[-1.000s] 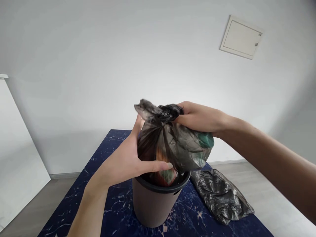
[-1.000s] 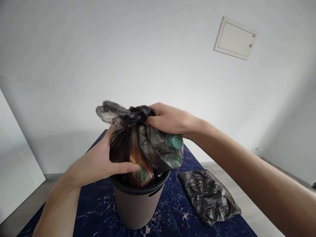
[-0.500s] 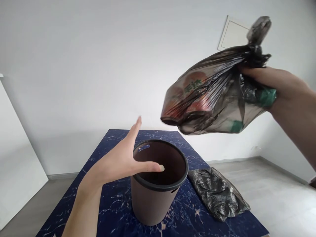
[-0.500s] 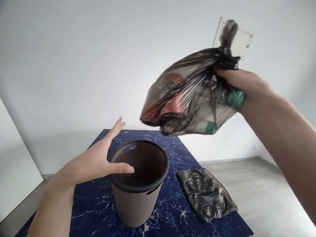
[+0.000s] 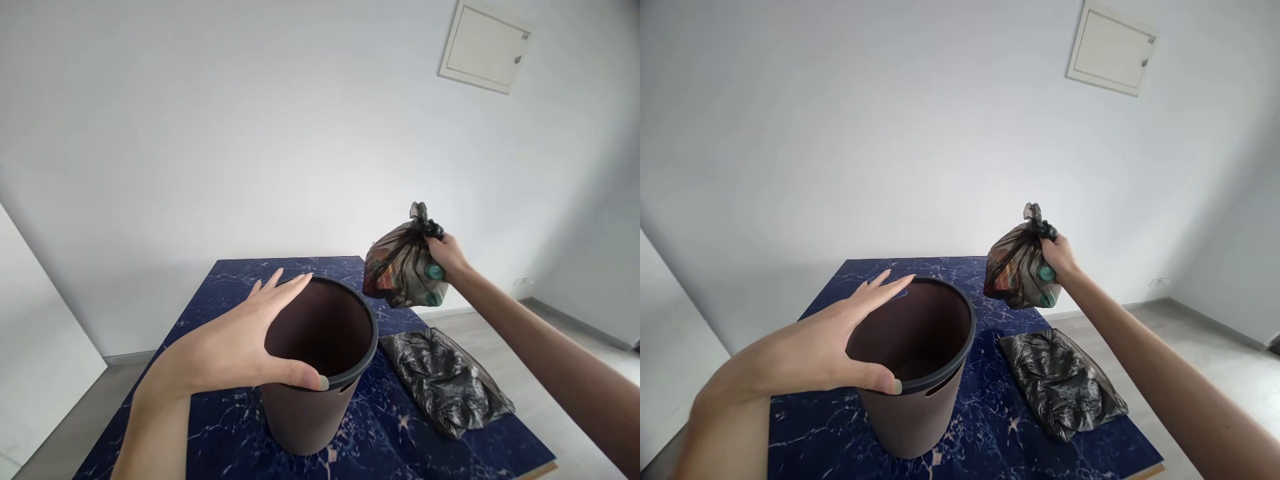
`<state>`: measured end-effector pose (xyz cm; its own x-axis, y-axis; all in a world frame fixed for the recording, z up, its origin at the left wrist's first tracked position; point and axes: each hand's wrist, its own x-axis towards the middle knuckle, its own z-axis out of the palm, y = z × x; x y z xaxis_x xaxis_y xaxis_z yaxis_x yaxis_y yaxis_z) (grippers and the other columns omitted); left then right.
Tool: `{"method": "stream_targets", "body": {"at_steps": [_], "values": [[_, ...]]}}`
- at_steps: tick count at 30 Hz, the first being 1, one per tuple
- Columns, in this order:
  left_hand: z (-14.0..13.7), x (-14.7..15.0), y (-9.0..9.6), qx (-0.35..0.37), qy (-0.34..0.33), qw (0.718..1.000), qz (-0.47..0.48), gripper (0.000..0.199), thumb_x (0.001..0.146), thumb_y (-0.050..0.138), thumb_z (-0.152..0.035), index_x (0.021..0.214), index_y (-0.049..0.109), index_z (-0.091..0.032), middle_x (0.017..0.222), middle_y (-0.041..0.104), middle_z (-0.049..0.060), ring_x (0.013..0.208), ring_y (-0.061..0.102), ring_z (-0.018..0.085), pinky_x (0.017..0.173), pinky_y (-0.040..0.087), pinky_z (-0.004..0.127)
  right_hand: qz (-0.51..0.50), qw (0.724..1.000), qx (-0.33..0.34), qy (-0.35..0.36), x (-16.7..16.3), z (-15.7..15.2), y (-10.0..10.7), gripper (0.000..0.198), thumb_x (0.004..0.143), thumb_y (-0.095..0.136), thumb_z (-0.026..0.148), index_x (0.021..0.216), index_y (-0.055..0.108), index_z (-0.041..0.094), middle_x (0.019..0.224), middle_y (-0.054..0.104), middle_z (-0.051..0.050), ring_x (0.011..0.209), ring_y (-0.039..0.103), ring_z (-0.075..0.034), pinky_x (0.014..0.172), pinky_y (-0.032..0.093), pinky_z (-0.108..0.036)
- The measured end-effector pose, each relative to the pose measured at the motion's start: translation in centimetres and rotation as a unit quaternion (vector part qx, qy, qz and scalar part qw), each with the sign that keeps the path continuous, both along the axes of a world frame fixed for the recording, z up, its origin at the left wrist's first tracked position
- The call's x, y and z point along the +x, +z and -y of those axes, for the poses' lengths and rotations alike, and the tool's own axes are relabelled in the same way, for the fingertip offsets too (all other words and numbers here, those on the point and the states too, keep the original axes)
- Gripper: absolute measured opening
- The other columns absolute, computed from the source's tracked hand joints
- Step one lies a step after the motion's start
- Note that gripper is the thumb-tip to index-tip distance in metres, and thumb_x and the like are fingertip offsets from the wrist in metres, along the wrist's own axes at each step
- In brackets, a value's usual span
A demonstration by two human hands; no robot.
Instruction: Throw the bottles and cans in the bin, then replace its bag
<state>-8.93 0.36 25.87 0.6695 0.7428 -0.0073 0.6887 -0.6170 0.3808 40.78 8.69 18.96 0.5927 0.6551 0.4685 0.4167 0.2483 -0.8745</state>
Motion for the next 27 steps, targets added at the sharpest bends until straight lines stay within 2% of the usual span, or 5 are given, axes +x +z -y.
{"method": "stream_targets", "body": {"at_steps": [4,8,14,21,27], "values": [[0.0,0.1,0.1,0.023,-0.014,1.000,-0.004,0.123,0.074,0.077,-0.088,0.172,0.014,-0.051,0.182,0.008,-0.002,0.163,0.000,0.050,0.124,0.035,0.074,-0.086,0.995,-0.050,-0.009,0.3,-2.3,-5.4,0.032,0.106,0.066,0.046,0.104,0.069,0.015,0.086,0.068,0.001,0.066,0.063,-0.011,0.061,0.056,-0.026],[-0.1,0.4,0.1,0.042,-0.039,0.998,0.002,0.113,0.078,0.078,-0.083,0.171,0.024,-0.050,0.179,0.024,-0.003,0.164,0.005,0.049,0.128,0.028,0.073,-0.130,0.989,-0.075,0.001,0.9,-3.7,-10.0,0.031,0.106,0.066,0.045,0.114,0.069,0.015,0.099,0.071,-0.002,0.077,0.068,-0.014,0.068,0.060,-0.029],[-0.6,0.5,-0.2,0.043,-0.040,0.998,-0.014,0.108,0.078,0.076,-0.085,0.169,0.025,-0.056,0.179,0.025,-0.009,0.165,0.001,0.047,0.127,0.027,0.075,-0.137,0.985,-0.105,0.022,1.6,-4.8,-14.8,0.034,0.105,0.068,0.045,0.124,0.068,0.016,0.116,0.072,-0.006,0.094,0.072,-0.020,0.081,0.064,-0.037],[0.0,1.1,0.3,0.024,0.005,1.000,-0.018,0.109,0.073,0.076,-0.089,0.167,0.032,-0.055,0.179,0.024,-0.008,0.165,0.005,0.048,0.125,0.036,0.073,-0.075,0.979,-0.164,0.099,4.4,-2.1,-15.0,0.033,0.102,0.073,0.043,0.120,0.072,0.016,0.117,0.076,-0.008,0.102,0.075,-0.022,0.092,0.064,-0.043],[-0.1,1.0,0.2,0.042,-0.003,0.999,-0.030,0.105,0.078,0.077,-0.084,0.167,0.032,-0.055,0.180,0.021,-0.006,0.165,0.011,0.049,0.123,0.039,0.072,-0.003,0.960,-0.201,0.197,6.7,3.5,-13.4,0.072,0.079,0.092,0.054,0.140,0.070,0.023,0.142,0.074,-0.012,0.135,0.066,-0.037,0.119,0.052,-0.053]]}}
